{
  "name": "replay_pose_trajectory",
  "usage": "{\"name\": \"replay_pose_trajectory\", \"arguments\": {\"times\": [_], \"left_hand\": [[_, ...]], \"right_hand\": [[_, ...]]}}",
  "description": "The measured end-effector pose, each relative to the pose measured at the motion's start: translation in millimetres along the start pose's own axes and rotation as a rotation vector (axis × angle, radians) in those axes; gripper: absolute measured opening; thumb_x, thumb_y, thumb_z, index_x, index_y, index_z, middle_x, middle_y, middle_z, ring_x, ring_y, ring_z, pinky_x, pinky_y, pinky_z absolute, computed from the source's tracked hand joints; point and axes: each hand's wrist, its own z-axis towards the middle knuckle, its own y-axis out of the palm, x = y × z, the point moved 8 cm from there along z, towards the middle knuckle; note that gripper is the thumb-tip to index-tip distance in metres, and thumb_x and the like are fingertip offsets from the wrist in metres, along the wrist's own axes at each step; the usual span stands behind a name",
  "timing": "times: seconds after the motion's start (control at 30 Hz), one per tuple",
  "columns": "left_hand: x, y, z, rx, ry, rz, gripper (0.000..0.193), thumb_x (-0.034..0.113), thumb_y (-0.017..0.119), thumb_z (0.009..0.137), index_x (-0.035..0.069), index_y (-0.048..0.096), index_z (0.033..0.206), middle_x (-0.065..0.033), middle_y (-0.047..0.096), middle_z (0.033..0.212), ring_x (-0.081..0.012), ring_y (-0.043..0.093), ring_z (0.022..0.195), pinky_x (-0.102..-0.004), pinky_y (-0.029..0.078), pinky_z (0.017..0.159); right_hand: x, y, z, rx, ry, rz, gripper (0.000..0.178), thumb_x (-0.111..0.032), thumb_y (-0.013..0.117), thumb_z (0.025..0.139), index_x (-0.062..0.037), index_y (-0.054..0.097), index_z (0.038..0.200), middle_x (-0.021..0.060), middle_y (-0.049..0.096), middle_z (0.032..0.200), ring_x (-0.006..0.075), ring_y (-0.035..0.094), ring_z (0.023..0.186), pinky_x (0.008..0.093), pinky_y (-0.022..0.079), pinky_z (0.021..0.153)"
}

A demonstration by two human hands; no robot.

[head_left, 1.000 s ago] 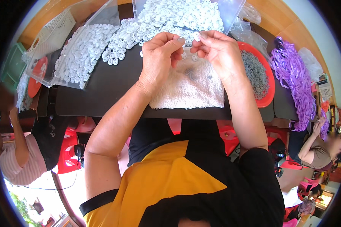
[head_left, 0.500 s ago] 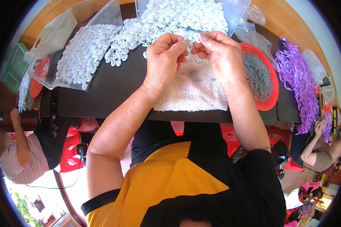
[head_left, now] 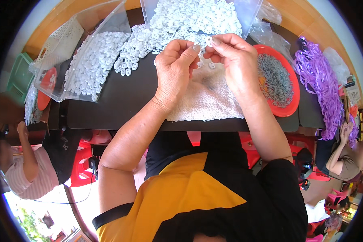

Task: Manually inserting small blue components into white plastic parts at a workspace.

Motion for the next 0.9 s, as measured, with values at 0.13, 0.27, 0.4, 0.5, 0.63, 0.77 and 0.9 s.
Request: {"name": "replay_pose_trajectory", "arguments": {"times": [0.13,0.27,0.4,0.5,0.63,0.77,0.9], "left_hand": [[-1,0,0,-0.002,0.004,0.010,0.014,0.013,0.063,0.090,-0.001,0.060,0.094,-0.0033,0.061,0.073,-0.0081,0.055,0.061,-0.0212,0.041,0.050],[-1,0,-1,-0.005,0.011,0.008,0.013,0.012,0.063,0.091,-0.001,0.061,0.094,-0.0033,0.061,0.074,-0.0082,0.055,0.061,-0.0212,0.041,0.050],[-2,2,-2,-0.012,0.034,-0.014,0.013,0.012,0.062,0.092,-0.001,0.061,0.094,-0.0036,0.062,0.075,-0.0082,0.055,0.061,-0.0213,0.041,0.050],[-2,1,-2,-0.003,0.011,0.000,0.013,0.012,0.062,0.091,-0.001,0.061,0.093,-0.0039,0.062,0.076,-0.0082,0.055,0.061,-0.0214,0.041,0.051],[-1,2,-2,-0.007,-0.005,0.001,0.012,0.011,0.062,0.091,-0.001,0.061,0.093,-0.0039,0.062,0.076,-0.0083,0.054,0.061,-0.0216,0.041,0.051],[1,5,-1,-0.057,-0.021,-0.049,0.012,0.010,0.063,0.091,-0.001,0.061,0.094,-0.0039,0.062,0.076,-0.0084,0.054,0.061,-0.0215,0.041,0.051],[5,10,0,-0.142,0.034,-0.097,0.012,0.007,0.066,0.088,-0.001,0.061,0.095,-0.0045,0.062,0.080,-0.0094,0.055,0.062,-0.0215,0.041,0.052]], "right_hand": [[-1,4,-2,-0.015,0.003,0.010,0.012,-0.008,0.066,0.086,0.0020,0.065,0.093,0.0091,0.066,0.081,0.0165,0.065,0.072,0.0257,0.049,0.068],[0,6,-3,-0.029,-0.006,-0.019,0.011,-0.008,0.065,0.087,0.0013,0.065,0.093,0.0079,0.067,0.082,0.0155,0.065,0.073,0.0253,0.049,0.068],[7,10,-6,-0.037,0.002,-0.027,0.011,-0.009,0.064,0.088,0.0008,0.066,0.093,0.0072,0.067,0.083,0.0146,0.065,0.075,0.0250,0.049,0.069],[5,12,-6,-0.060,-0.002,-0.036,0.011,-0.008,0.063,0.089,0.0007,0.066,0.094,0.0059,0.066,0.083,0.0136,0.064,0.073,0.0224,0.046,0.065],[5,9,-4,-0.063,0.012,-0.056,0.011,-0.008,0.063,0.089,0.0004,0.066,0.095,0.0059,0.066,0.084,0.0134,0.064,0.073,0.0224,0.046,0.065],[3,6,-2,-0.082,0.030,-0.078,0.014,-0.013,0.062,0.088,0.0001,0.066,0.093,0.0073,0.067,0.082,0.0144,0.065,0.074,0.0251,0.048,0.068],[3,1,1,-0.124,0.083,-0.034,0.015,-0.014,0.063,0.088,-0.0001,0.066,0.092,0.0072,0.067,0.081,0.0145,0.064,0.071,0.0250,0.048,0.067]]}}
